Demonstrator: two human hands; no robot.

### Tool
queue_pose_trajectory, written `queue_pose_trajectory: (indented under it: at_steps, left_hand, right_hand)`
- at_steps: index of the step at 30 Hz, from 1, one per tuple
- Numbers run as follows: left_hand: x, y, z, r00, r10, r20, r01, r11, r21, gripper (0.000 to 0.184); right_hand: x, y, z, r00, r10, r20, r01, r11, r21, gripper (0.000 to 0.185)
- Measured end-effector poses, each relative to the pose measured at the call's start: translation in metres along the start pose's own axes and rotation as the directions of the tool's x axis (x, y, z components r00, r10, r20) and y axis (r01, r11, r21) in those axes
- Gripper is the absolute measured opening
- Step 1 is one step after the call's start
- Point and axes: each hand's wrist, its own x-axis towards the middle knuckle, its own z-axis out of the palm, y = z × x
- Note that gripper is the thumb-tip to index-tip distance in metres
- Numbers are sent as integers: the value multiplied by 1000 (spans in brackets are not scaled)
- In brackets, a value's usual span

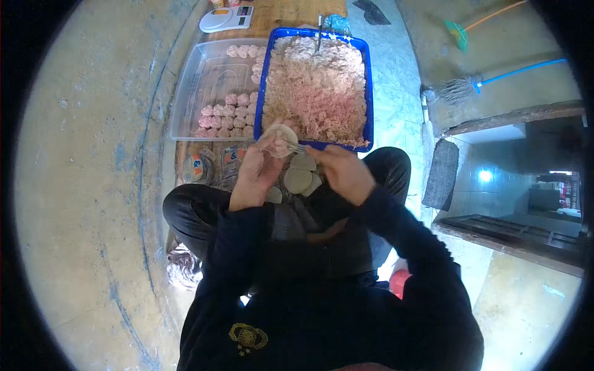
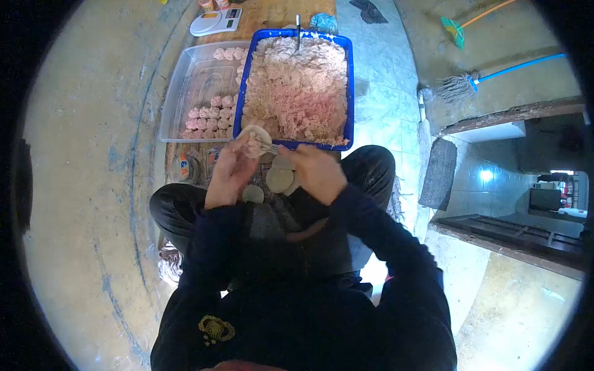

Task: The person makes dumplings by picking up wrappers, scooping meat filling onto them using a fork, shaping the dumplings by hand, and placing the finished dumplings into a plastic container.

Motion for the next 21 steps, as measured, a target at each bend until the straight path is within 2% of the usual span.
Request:
queue_pose_trajectory:
  at_steps: [1,3,4,5,6,8,9,11,12,13,15,16,19,20,21]
  left_hand:
    - [6,9,-14,994,94,60,-95,995,21,39]
    - [10,21,-20,975,192,115,-195,981,19,39]
    - [7,30,-11,970,241,24,-242,970,23,39]
    - [6,38,0,955,290,-62,-289,957,33,40]
    - [1,40,11,955,295,-13,-295,954,47,40]
    - [4,30,0,969,246,-19,-246,969,25,39]
    - [6,27,-5,980,199,-28,-199,980,0,39]
    - [5,27,-2,979,188,-82,-186,982,34,38]
    - [2,27,-2,973,189,-136,-182,982,58,38]
    - [-1,29,-1,970,192,-151,-187,981,43,38]
    - [1,32,2,946,264,-188,-249,964,96,36]
    - [3,30,3,948,261,-183,-249,965,87,36]
    - [10,20,2,942,277,-190,-269,961,67,33]
    - [12,15,-2,947,277,-163,-272,961,52,33]
    - [11,15,1,951,279,-135,-277,960,39,32]
  right_hand:
    - [6,5,-15,996,19,85,-20,1000,15,43]
    - [32,25,-40,999,-14,37,15,999,-33,35]
    - [47,40,-45,1000,-28,-9,28,999,-24,32]
    - [66,53,-46,999,-44,-16,42,990,-135,26]
    - [85,67,-45,998,-59,-26,51,969,-242,22]
    - [123,97,-32,997,-55,58,76,888,-454,17]
    - [135,104,-25,997,-49,56,69,889,-452,17]
    - [148,111,-10,966,-115,233,227,807,-545,16]
    - [148,107,-6,948,-194,254,301,807,-509,15]
    - [146,103,-8,941,-201,273,317,804,-502,15]
    - [130,92,-22,921,-60,384,251,847,-469,26]
    - [121,92,-24,915,-65,398,261,848,-461,26]
    - [104,76,-27,922,-57,382,235,867,-440,24]
    - [100,71,-35,930,-156,333,268,908,-322,22]
    - [100,73,-37,931,-161,328,271,907,-323,22]
